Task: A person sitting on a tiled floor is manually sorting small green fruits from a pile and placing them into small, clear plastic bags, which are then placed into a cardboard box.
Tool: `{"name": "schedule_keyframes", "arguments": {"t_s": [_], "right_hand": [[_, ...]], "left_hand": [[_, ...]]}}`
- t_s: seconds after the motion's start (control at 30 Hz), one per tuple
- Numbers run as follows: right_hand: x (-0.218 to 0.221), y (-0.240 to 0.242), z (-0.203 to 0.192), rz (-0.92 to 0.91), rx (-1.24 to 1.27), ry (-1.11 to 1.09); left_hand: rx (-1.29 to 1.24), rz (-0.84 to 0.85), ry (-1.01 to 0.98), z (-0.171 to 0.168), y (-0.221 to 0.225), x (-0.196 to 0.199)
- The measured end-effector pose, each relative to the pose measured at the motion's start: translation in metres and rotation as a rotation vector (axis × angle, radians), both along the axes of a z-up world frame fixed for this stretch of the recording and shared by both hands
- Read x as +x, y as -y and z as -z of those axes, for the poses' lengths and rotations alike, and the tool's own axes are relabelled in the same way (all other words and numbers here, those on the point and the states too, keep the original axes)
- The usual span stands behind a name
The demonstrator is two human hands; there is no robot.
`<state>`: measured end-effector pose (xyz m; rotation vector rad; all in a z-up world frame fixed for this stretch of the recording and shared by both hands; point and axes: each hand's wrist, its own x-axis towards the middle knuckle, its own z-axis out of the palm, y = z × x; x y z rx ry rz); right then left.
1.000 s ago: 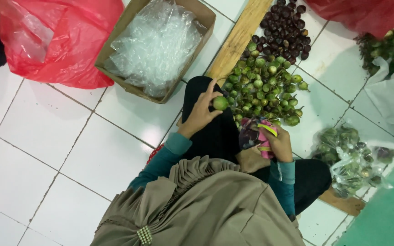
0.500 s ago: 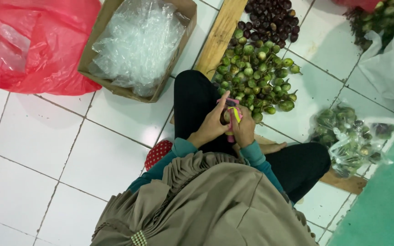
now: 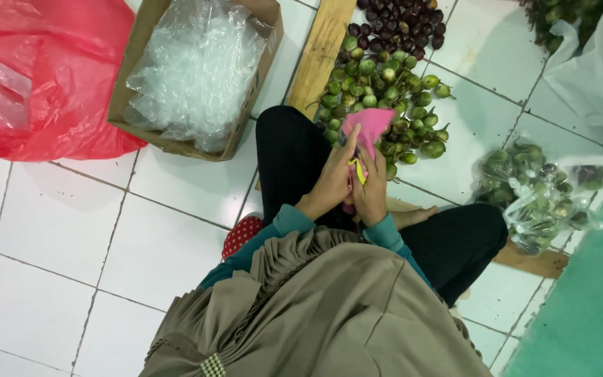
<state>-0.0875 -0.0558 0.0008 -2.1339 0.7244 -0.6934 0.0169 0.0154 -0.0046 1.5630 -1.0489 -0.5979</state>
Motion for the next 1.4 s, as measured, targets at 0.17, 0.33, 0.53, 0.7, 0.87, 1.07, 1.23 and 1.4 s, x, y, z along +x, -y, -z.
{"name": "schedule_keyframes", "arguments": {"t_s": [0.17, 0.33, 0.53, 0.7, 0.87, 1.07, 1.23, 1.4], "right_hand": [[-0.006, 0.018, 0.037, 0.084, -0.031, -0.121], [-0.016, 0.036, 0.030, 0.180, 0.269, -0.121], [-0.074, 0.106, 0.010, 0.452, 0.319, 0.081], [-0.169, 0.198, 0.116, 0.780, 0.076, -0.069], [-0.138, 0.198, 0.142, 0.738, 0.082, -0.383], [-0.117, 0.203, 0.213, 0.624, 0.157, -0.577], [-0.117, 0.208, 0.233, 0.584, 0.206, -0.667], [-0.125, 0.196, 0.212, 0.569, 0.356, -0.460]], "left_hand": [[0.030, 0.044, 0.008, 0.016, -0.005, -0.002], [0.005, 0.053, 0.128, -0.015, 0.002, -0.001], [0.049, 0.002, 0.208, -0.004, 0.016, 0.011], [0.165, -0.096, 0.268, -0.021, 0.042, 0.033], [0.430, 0.002, 0.846, 0.058, 0.075, 0.039], [0.744, 0.237, 0.683, 0.150, 0.067, 0.041], [0.768, 0.316, 0.649, 0.153, 0.051, 0.049], [0.545, 0.120, 0.176, 0.089, 0.046, 0.038]]}}
